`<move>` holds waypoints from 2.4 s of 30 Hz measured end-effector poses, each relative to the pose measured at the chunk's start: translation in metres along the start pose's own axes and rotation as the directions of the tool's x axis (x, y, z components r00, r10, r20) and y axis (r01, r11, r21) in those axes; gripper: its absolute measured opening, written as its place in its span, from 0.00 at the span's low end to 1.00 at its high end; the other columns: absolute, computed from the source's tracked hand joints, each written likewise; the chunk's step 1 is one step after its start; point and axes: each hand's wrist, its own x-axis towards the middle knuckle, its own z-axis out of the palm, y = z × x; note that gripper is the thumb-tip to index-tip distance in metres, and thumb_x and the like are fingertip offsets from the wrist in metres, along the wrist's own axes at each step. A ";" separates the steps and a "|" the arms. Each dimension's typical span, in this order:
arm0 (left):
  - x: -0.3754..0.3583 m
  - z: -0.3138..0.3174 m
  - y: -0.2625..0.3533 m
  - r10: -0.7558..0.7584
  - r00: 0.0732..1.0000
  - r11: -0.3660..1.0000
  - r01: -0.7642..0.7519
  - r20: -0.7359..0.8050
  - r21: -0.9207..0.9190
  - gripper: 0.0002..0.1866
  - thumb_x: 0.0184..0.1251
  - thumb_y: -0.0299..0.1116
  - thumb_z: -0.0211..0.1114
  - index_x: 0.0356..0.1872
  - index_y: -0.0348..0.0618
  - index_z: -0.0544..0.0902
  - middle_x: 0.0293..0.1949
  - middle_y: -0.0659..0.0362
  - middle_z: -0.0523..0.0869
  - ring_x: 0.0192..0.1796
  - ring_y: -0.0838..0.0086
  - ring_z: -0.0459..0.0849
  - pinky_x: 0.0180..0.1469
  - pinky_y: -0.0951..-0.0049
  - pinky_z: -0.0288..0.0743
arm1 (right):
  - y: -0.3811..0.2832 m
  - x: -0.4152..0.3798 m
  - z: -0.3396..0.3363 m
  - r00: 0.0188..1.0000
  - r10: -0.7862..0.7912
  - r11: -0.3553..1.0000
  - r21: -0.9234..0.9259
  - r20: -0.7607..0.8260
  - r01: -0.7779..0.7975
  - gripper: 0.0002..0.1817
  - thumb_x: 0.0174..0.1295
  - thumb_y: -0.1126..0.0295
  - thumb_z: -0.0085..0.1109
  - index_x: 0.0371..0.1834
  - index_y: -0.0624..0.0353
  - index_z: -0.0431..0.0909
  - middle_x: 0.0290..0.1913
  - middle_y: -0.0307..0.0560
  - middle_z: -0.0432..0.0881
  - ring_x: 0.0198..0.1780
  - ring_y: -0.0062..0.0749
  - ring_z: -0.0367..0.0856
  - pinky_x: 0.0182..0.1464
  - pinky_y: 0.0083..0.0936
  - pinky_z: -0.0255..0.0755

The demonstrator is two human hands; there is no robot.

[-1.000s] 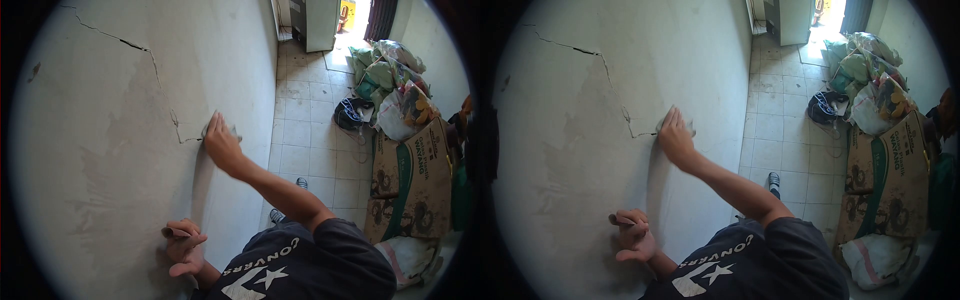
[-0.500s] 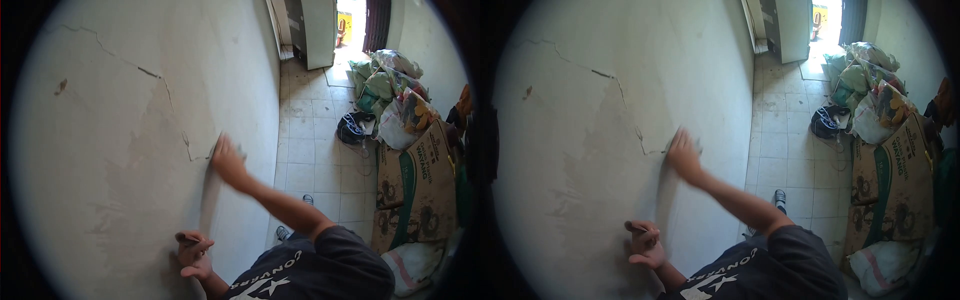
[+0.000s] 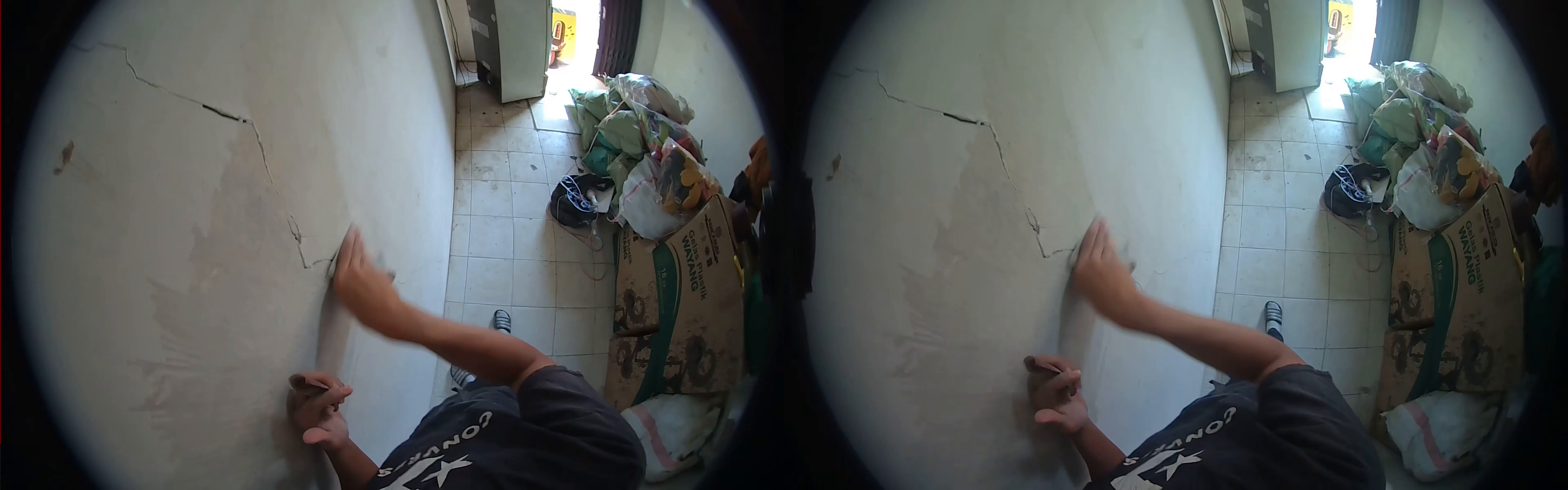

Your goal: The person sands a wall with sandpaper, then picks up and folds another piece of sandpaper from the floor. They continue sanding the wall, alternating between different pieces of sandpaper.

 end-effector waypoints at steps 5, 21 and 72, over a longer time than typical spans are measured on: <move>0.000 -0.001 -0.007 0.044 0.998 0.998 -0.046 0.033 0.051 0.52 0.71 0.78 0.32 0.26 0.37 0.89 0.29 0.55 0.75 0.27 0.73 0.72 0.24 0.79 0.61 | 0.012 0.013 0.002 0.997 -0.075 0.970 -0.229 0.024 0.079 0.29 0.59 0.83 0.53 0.62 0.97 0.63 0.62 0.90 0.70 0.66 0.68 0.77 0.66 0.39 0.76; -0.005 0.012 -0.015 0.008 1.000 0.986 -0.008 -0.002 -0.168 0.48 0.70 0.77 0.44 0.24 0.36 0.89 0.28 0.59 0.68 0.27 0.72 0.71 0.27 0.74 0.64 | 0.043 0.032 0.001 0.997 -0.057 0.983 -0.180 -0.060 0.046 0.29 0.59 0.87 0.51 0.65 0.94 0.61 0.58 0.85 0.77 0.57 0.55 0.86 0.53 0.31 0.84; 0.008 0.017 -0.027 -0.033 0.996 0.985 0.046 0.078 -0.165 0.49 0.70 0.78 0.39 0.27 0.36 0.88 0.28 0.55 0.70 0.23 0.70 0.69 0.26 0.71 0.63 | 0.051 0.037 0.016 0.994 0.031 0.998 -0.050 0.109 -0.025 0.32 0.64 0.88 0.45 0.71 0.92 0.51 0.66 0.89 0.66 0.67 0.67 0.76 0.68 0.43 0.73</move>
